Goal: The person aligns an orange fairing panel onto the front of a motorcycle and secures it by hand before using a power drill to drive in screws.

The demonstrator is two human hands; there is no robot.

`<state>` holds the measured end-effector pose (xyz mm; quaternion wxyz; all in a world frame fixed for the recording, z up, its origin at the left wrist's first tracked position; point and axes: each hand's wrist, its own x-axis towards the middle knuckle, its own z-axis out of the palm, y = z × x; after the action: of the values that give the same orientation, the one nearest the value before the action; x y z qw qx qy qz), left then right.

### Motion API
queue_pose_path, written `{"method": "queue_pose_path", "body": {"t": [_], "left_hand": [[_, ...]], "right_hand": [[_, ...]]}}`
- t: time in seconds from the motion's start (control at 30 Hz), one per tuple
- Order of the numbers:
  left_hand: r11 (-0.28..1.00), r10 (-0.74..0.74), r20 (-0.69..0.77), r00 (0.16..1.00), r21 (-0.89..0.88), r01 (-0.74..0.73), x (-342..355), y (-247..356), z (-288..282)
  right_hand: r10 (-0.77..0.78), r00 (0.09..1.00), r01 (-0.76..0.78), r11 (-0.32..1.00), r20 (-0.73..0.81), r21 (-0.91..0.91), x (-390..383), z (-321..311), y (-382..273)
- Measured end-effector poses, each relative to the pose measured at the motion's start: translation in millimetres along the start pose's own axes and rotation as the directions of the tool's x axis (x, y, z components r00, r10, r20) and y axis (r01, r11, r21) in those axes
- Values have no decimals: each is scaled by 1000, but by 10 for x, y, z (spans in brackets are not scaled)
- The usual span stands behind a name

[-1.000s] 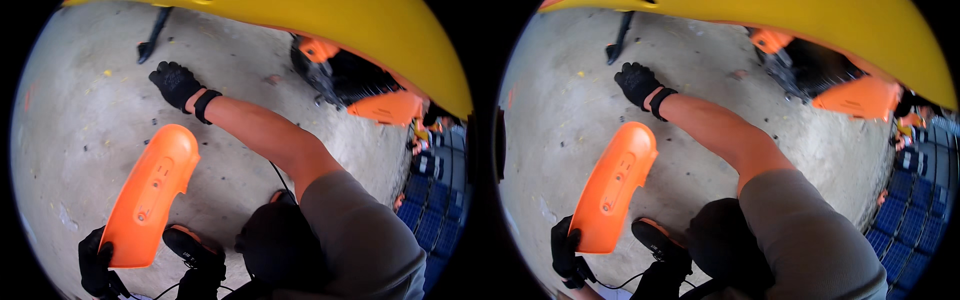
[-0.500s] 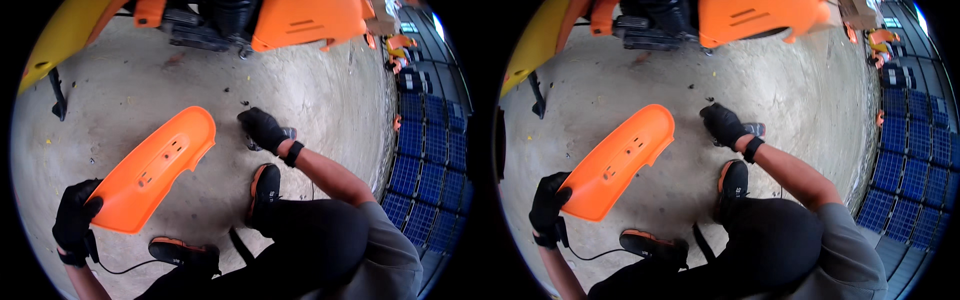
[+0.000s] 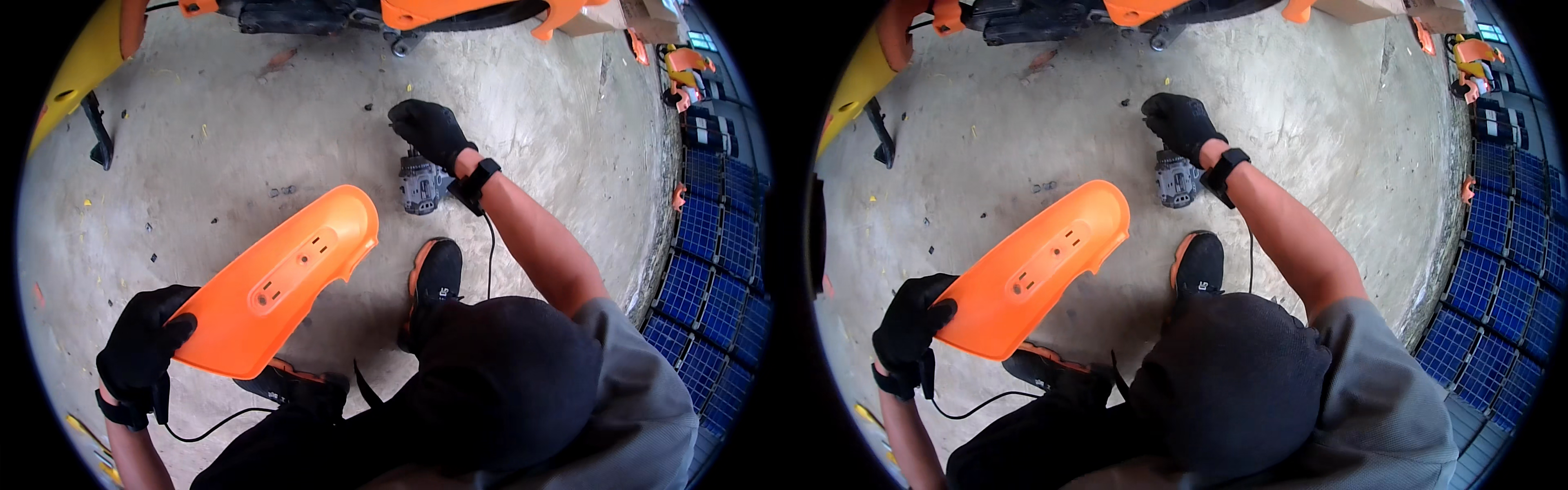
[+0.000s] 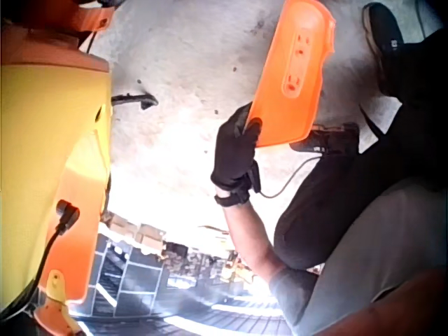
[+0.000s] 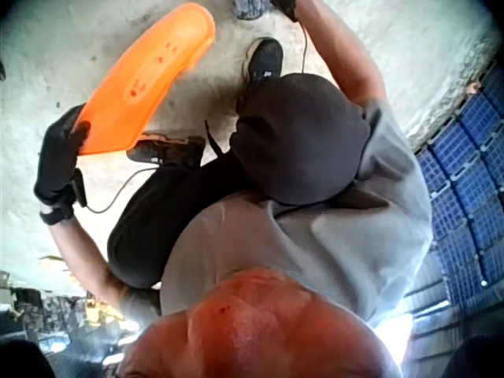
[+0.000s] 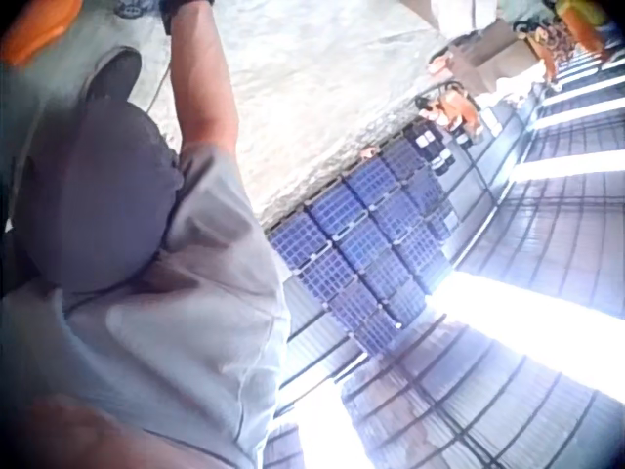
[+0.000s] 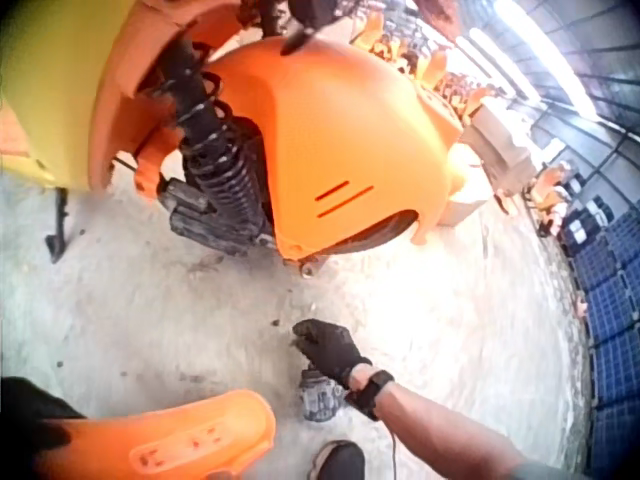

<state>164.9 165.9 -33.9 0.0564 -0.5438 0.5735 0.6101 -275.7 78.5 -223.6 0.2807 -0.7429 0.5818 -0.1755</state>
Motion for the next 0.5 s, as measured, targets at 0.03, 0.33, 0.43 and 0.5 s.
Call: {"method": "queue_pose_path", "body": {"t": [0.03, 0.33, 0.43, 0.5], "left_hand": [[1000, -3, -9, 1000, 12, 3, -47, 36, 7], [999, 29, 63, 998, -40, -26, 167, 522, -4], [980, 4, 74, 997, -198, 10, 369, 480, 46], [958, 20, 136, 990, -286, 20, 500, 473, 64]], "right_hand": [[-48, 999, 48, 999, -3, 11, 51, 31, -12], [275, 896, -436, 402, 348, 805, -423, -541, -164], [44, 967, -237, 516, 251, 823, -649, -595, -316], [24, 928, -371, -63, 373, 927, -705, -543, -257]]}}
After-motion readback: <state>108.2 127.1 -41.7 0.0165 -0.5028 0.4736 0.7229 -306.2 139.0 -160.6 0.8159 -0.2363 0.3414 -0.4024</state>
